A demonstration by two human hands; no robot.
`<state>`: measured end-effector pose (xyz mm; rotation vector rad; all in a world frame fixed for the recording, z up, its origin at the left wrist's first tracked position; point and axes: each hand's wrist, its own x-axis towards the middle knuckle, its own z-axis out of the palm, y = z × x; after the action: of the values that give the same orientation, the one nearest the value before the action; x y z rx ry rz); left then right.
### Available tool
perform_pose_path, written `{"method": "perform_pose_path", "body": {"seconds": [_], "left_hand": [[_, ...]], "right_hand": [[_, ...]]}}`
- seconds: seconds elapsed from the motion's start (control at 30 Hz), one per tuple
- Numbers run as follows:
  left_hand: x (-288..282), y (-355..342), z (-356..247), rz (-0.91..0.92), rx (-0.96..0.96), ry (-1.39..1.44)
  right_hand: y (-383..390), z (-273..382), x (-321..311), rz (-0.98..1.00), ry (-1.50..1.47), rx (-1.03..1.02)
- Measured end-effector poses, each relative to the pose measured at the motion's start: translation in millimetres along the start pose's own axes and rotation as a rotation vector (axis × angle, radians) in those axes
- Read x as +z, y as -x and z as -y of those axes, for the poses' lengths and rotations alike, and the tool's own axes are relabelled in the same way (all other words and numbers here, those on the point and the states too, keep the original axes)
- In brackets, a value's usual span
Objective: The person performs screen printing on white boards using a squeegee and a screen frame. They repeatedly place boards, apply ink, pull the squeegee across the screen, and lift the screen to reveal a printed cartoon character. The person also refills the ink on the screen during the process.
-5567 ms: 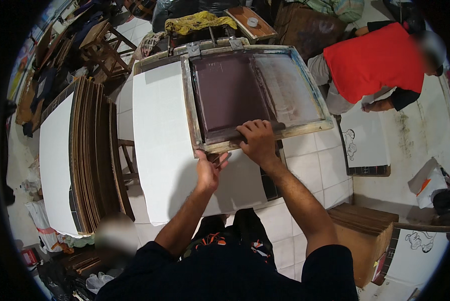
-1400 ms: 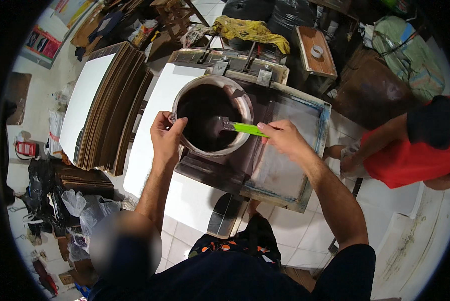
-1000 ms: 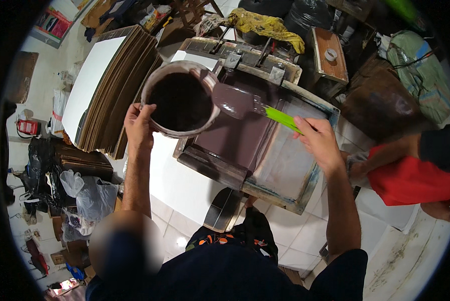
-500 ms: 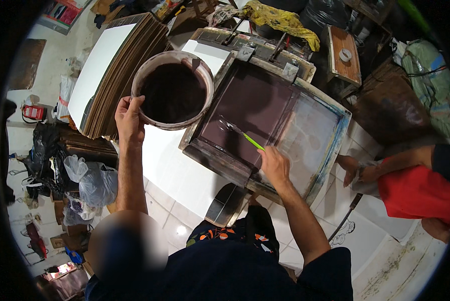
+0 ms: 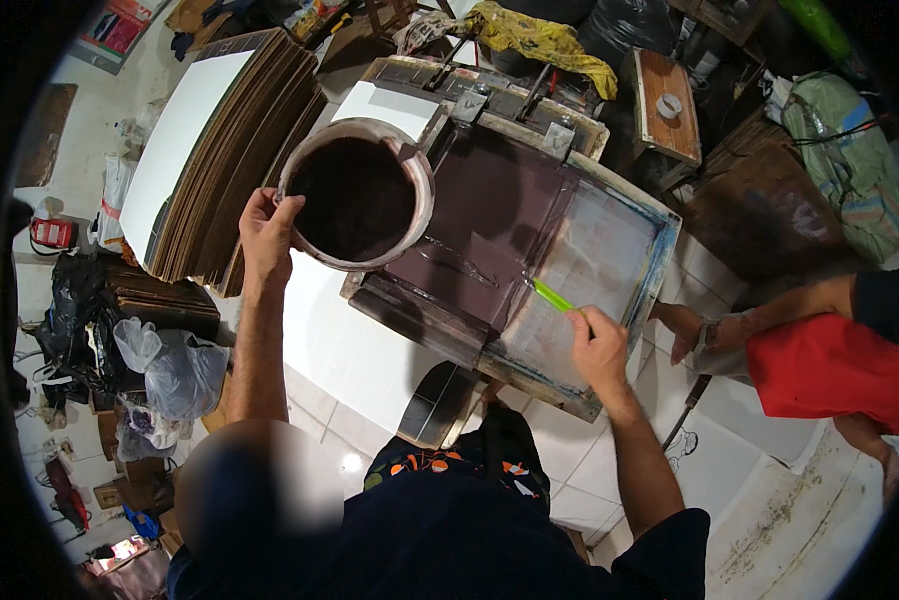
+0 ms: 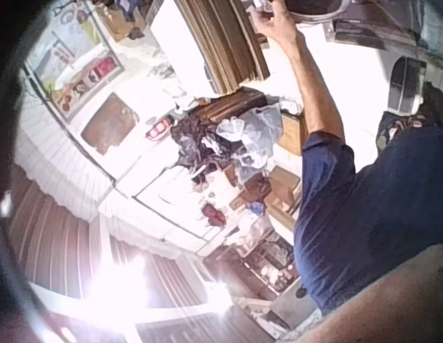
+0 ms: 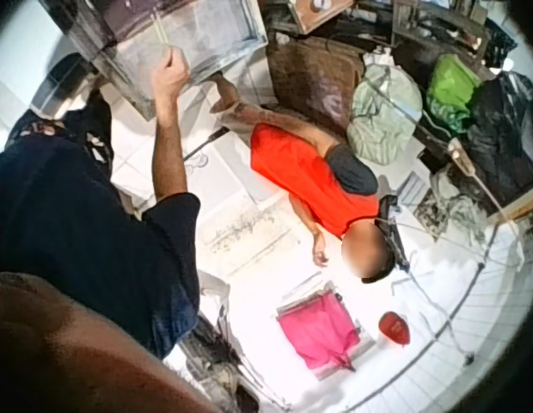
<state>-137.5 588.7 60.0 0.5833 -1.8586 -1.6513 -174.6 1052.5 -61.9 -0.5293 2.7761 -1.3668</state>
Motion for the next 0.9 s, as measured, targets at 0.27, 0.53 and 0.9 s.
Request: {"method": "perform_pose_path", "body": {"seconds": [0.27,0.53,0.9], "left_hand": [[28.3,15.1,-1.4,0.111,-0.043,-0.045],[55.0,27.2,8.4,0.163,-0.047,-0.052],[53.1,36.3,16.6,0.158,-0.15,0.061]], "right_hand": [[-91.2,80.8,-10.2,0.049,-0.164,-0.163],[-149.1,118.2,62.8,0.259,0.288,-0.257],[-156.7,66.6,31.4,0.611,-0.13,0.239]]}}
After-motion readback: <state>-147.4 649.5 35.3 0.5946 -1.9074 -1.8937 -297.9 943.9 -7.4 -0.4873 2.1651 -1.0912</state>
